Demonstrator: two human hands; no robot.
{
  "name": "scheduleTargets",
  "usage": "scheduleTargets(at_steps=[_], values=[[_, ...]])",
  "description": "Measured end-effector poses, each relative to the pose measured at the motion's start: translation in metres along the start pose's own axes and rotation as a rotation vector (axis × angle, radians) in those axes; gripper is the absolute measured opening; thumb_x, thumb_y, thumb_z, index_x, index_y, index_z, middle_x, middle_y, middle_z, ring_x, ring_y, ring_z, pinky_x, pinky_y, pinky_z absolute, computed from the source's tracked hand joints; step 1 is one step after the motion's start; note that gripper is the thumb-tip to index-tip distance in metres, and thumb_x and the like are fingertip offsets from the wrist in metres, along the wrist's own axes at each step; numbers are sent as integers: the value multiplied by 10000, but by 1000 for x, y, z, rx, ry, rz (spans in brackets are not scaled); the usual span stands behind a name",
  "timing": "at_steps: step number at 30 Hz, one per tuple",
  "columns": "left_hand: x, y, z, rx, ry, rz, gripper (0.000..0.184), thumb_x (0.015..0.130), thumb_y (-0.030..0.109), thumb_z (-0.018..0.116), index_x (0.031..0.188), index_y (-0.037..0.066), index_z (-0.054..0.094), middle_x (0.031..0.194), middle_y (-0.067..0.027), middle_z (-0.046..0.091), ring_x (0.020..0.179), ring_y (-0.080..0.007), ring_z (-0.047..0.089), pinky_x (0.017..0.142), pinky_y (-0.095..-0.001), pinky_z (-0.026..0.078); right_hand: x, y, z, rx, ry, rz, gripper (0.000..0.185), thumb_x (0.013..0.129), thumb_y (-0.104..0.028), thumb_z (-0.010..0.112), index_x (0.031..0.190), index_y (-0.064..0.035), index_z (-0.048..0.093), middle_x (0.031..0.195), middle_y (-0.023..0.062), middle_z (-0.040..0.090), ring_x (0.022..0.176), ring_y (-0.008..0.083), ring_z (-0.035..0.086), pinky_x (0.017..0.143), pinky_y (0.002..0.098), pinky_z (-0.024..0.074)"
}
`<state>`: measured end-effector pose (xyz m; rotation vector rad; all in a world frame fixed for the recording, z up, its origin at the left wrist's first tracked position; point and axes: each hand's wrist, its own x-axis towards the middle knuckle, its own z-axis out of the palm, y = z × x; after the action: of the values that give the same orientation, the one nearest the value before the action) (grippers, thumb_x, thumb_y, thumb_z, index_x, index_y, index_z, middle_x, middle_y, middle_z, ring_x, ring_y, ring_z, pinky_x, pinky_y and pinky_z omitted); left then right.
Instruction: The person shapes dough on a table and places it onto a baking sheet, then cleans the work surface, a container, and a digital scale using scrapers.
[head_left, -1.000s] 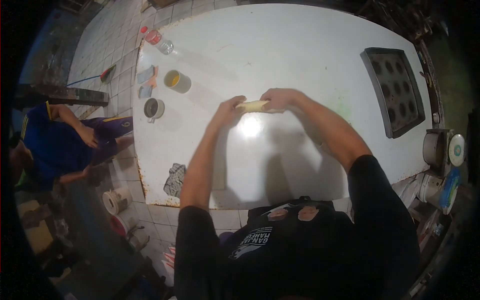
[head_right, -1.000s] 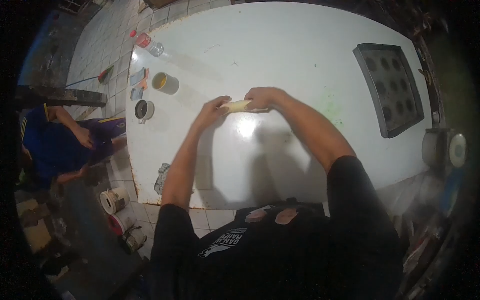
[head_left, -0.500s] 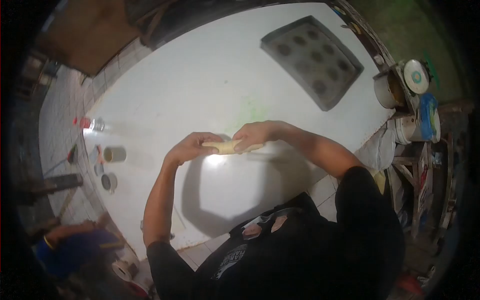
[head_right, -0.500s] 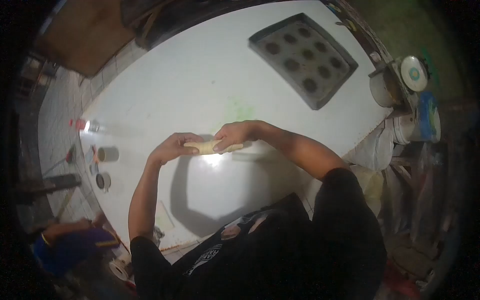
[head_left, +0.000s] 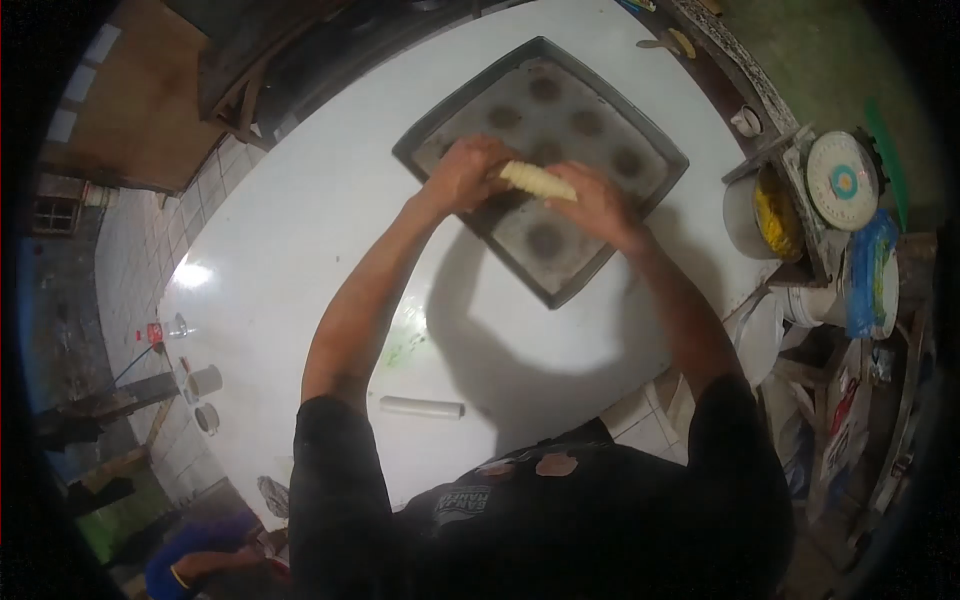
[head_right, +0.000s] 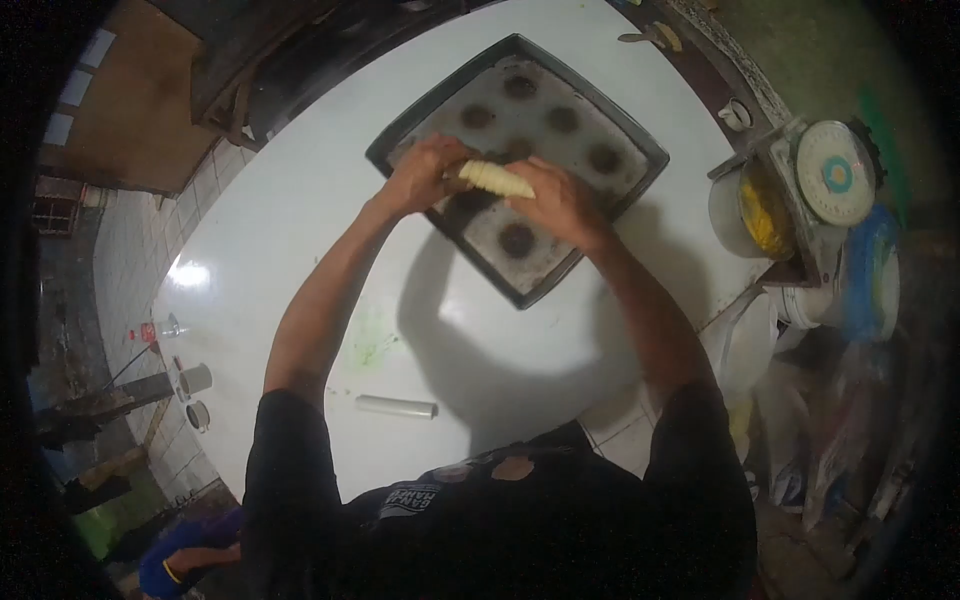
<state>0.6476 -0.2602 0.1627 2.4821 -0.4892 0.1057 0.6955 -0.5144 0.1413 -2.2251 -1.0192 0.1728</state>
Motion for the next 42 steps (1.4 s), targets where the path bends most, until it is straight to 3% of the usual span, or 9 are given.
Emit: scheduleTargets(at_steps=[8, 11, 13, 16, 21, 30, 37, 40, 42], values=[[72, -79, 93, 218, 86, -35, 434, 748, 142, 784, 1163, 98, 665, 1116, -68, 654, 1060, -285, 588, 904, -416, 467, 71, 152, 14, -133, -101, -85, 527, 827, -273, 759, 1303, -129, 585, 1158, 134, 610, 1110, 350, 574, 989, 472, 444], [62, -103, 134, 147, -87, -138, 642, 793, 277, 772, 1378, 142, 545, 1302, -114, 600, 1220, -330, 536, 1009, -486, 431, 69, 170, 33, -161, -197, -50, 620, 836, -301, 753, 1385, -128, 523, 1295, 140, 544, 1191, 352, 530, 1046, 507, 391], [56, -86, 135, 331, -30, -226, 834, 876, 482, 681, 1541, 121, 328, 1551, -149, 386, 1430, -378, 340, 1146, -594, 265, 68, 166, 31, -170, -257, -17, 674, 845, -315, 747, 1432, -118, 479, 1390, 151, 495, 1254, 359, 498, 1080, 524, 361], [59, -70, 124, 347, 6, -295, 887, 922, 576, 569, 1588, 121, 198, 1658, -117, 159, 1516, -370, 150, 1161, -661, 165, 56, 170, 29, -273, -163, 0, 813, 842, -379, 745, 1492, -63, 373, 1545, 176, 346, 1404, 372, 363, 1148, 529, 293], [59, -67, 162, 383, -6, -255, 869, 916, 563, 584, 1577, 118, 238, 1650, -118, 170, 1504, -386, 166, 1155, -653, 197, 45, 174, 41, -328, -80, -53, 926, 845, -473, 716, 1513, 3, 286, 1598, 209, 252, 1498, 358, 215, 1208, 547, 173], [51, -59, 154, 278, -1, -361, 892, 894, 569, 614, 1570, 111, 254, 1638, -134, 199, 1486, -443, 174, 1146, -671, 192, 32, 154, 54, -432, -211, -10, 897, 866, -461, 702, 1520, -11, 284, 1620, 195, 212, 1498, 356, 220, 1204, 557, 178], [-91, 52, -16, 421, 881, -473, 840, 915, 239, 683, 1570, 17, 206, 1634, -199, 200, 1505, -435, 142, 1206, -527, 135, 6, 13, -80, -128, 668, -359, 757, 962, -383, 635, 1509, -17, 260, 1573, 297, 227, 1444, 490, 254, 1146, 595, 264], [-200, 114, -29, 344, 1007, -606, 780, 964, 205, 615, 1568, -10, 170, 1629, -220, 195, 1510, -405, 151, 1215, -479, 145, -60, -64, -101, -287, 481, -410, 389, 1043, -291, 502, 1318, -15, 500, 1385, 208, 530, 1360, 424, 429, 1115, 586, 332], [-286, 147, -4, 427, 1012, -737, 756, 973, 186, 596, 1558, -35, 171, 1622, -232, 204, 1507, -403, 167, 1215, -466, 157, -120, -70, -47, -10, 313, -404, 308, 1057, -245, 467, 1257, -24, 546, 1190, 163, 623, 1208, 375, 547, 1074, 531, 397]])
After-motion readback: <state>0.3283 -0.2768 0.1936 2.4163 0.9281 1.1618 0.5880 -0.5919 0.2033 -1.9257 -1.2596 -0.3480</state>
